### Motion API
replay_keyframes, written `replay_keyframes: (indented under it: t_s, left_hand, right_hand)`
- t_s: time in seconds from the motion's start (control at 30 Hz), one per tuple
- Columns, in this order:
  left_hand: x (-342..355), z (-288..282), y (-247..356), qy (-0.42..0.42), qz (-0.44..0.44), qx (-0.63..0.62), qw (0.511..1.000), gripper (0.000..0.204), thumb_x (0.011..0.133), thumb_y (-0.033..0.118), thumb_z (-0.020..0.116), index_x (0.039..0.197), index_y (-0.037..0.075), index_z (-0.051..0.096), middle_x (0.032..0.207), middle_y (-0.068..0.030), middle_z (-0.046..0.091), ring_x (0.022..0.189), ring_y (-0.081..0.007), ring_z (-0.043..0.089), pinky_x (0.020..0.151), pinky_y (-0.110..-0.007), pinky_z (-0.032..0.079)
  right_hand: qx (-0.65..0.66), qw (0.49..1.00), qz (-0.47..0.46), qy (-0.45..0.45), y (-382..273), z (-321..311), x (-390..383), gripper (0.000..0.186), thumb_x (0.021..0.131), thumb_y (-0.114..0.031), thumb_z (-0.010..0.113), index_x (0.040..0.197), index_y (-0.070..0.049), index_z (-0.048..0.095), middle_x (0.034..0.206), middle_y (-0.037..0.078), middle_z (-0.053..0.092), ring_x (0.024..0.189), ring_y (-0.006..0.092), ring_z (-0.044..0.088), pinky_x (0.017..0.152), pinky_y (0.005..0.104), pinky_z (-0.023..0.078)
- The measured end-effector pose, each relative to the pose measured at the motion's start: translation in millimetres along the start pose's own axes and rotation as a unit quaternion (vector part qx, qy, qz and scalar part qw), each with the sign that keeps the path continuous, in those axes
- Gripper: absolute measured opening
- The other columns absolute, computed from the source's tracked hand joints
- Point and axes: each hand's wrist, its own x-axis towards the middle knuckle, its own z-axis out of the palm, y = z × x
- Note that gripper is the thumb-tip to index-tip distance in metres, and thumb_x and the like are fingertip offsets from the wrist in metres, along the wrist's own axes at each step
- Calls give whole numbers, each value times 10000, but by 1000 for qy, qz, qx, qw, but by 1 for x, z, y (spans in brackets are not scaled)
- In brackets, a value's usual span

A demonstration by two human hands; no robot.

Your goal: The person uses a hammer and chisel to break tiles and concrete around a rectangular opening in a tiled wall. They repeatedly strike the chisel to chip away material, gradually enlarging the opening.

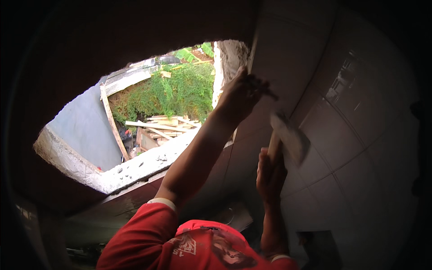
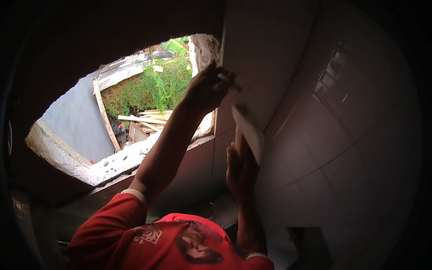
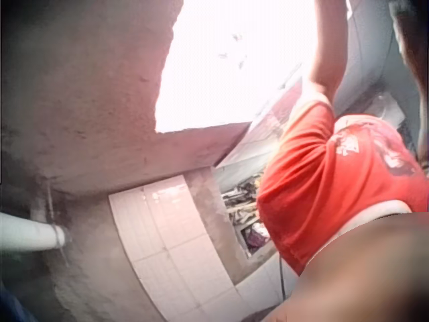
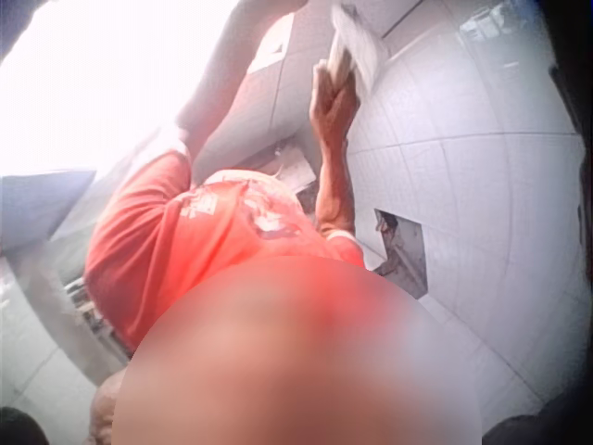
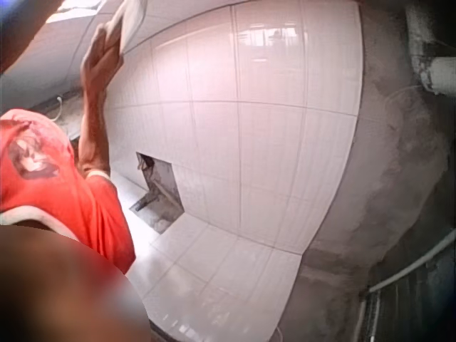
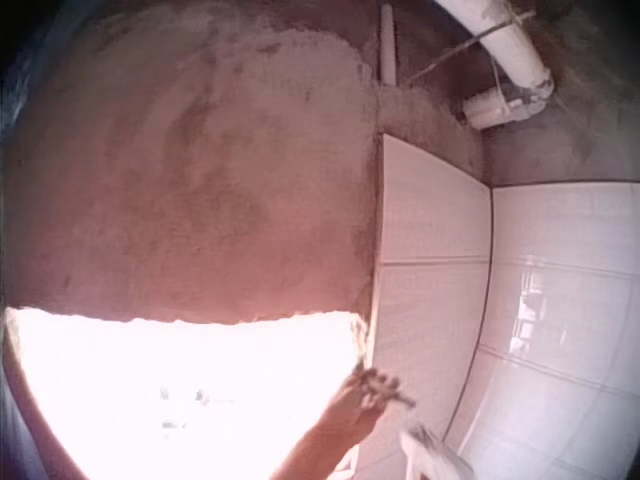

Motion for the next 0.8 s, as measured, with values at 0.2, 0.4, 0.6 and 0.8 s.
replay_keyframes:
  t_s: [0.2, 0.4, 0.6, 0.8]
  left_hand:
    - [-27, 6, 23, 151, -270, -206, 928, 292, 1053, 366, 569, 969, 88, 538, 782, -21, 524, 675, -136, 557, 631, -295, 521]
    - [-33, 23, 25, 56, -268, -210, 939, 320, 1041, 403, 582, 939, 101, 555, 746, -15, 537, 624, -167, 581, 623, -323, 532]
    - [-37, 27, 25, 120, -290, -181, 932, 313, 1037, 393, 592, 944, 96, 559, 742, -18, 541, 614, -179, 578, 611, -317, 523]
    - [-35, 23, 23, 143, -280, -198, 928, 280, 1023, 373, 619, 929, 117, 553, 731, -13, 538, 567, -160, 541, 520, -295, 454]
  right_hand:
    - [131, 987, -2, 93, -8, -6, -17, 320, 989, -260, 568, 1077, 46, 530, 646, 9, 494, 506, 73, 414, 449, 246, 371]
    - [159, 985, 0, 69, -17, -12, -17, 339, 990, -260, 562, 1064, 68, 517, 625, 2, 480, 504, 59, 409, 454, 231, 361]
    - [155, 984, -16, 82, -15, -18, -26, 390, 1003, -303, 568, 1099, 72, 525, 621, 2, 484, 499, 60, 413, 462, 235, 377]
    - [62, 990, -104, 67, -22, -30, -26, 537, 1004, -475, 574, 1116, 49, 543, 616, 11, 501, 491, 83, 440, 470, 253, 411]
